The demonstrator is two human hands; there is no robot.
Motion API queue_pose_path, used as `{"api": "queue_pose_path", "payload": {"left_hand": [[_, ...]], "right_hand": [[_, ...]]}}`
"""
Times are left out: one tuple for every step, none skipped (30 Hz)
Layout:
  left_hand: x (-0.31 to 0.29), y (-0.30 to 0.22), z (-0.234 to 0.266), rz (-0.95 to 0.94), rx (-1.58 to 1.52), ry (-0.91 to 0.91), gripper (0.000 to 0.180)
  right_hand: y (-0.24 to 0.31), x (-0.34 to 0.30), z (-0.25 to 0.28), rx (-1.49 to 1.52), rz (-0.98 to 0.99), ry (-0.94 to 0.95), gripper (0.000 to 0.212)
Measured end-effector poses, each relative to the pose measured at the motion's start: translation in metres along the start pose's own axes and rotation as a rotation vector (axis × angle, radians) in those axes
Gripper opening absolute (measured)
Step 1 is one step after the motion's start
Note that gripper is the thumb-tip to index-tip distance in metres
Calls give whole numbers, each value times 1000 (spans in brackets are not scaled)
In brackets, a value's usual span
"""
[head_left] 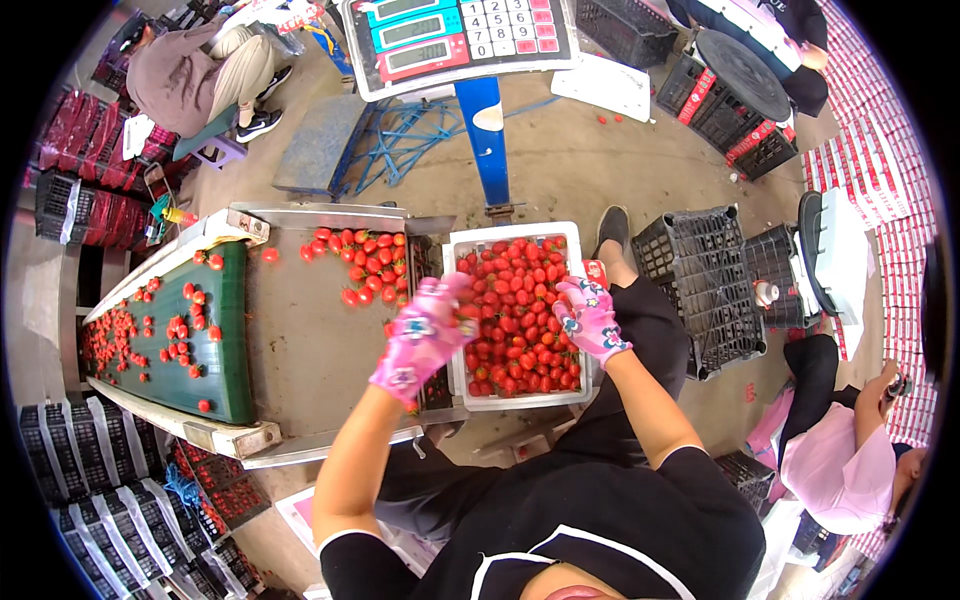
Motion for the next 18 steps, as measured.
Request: {"api": "queue_pose_path", "payload": {"left_hand": [[-1,-27,-16,-18,101,71,44],[2,-15,-34,-59,260,38,45],[8,1,-52,-97,419,2,46],[15,1,-66,-41,428,68,45],[21,2,-77,18,435,133,44],[24,8,-79,49,436,124,43],[26,3,-78,38,427,91,40],[26,2,-74,34,408,70,40],[25,-4,-71,28,387,56,39],[23,-10,-67,14,392,29,39],[21,-13,-64,-26,388,-4,38],[18,-17,-60,-63,386,-34,38],[15,-21,-56,-101,384,-64,38],[13,-23,-55,-103,369,-51,36],[11,-22,-56,-89,361,-23,35],[9,-21,-58,-77,353,7,35],[8,-20,-60,-66,344,37,34],[5,-29,-59,-60,337,50,34]], "right_hand": [[1,-1,-1,-3,11,7,38],[10,0,-1,20,31,-1,37],[21,2,5,38,36,-3,37],[12,1,7,21,9,9,37],[2,-2,9,6,-16,23,38],[4,-4,17,4,-72,38,38],[-2,-8,21,1,-112,27,38],[-7,-11,22,33,-132,30,38],[-16,-15,20,63,-159,37,38],[-18,-13,20,45,-131,15,37],[-21,-12,17,45,-125,11,36],[-20,-11,16,47,-120,9,36],[-19,-10,14,50,-115,7,35],[-24,-8,7,46,-118,12,34],[-21,-8,8,41,-97,-12,31],[-17,-8,9,36,-77,-38,29],[-14,-7,11,31,-58,-66,26],[-10,-8,18,33,-102,-49,26]]}}
Point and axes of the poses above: each hand's wrist, its own x-axis towards the middle knuckle, its own z-axis out of the back of the hand, y = z × x, the point moved 9 cm from there along x, towards the middle knuckle, and after that the axes turned 5 degrees about z, right-handed, at the moved point
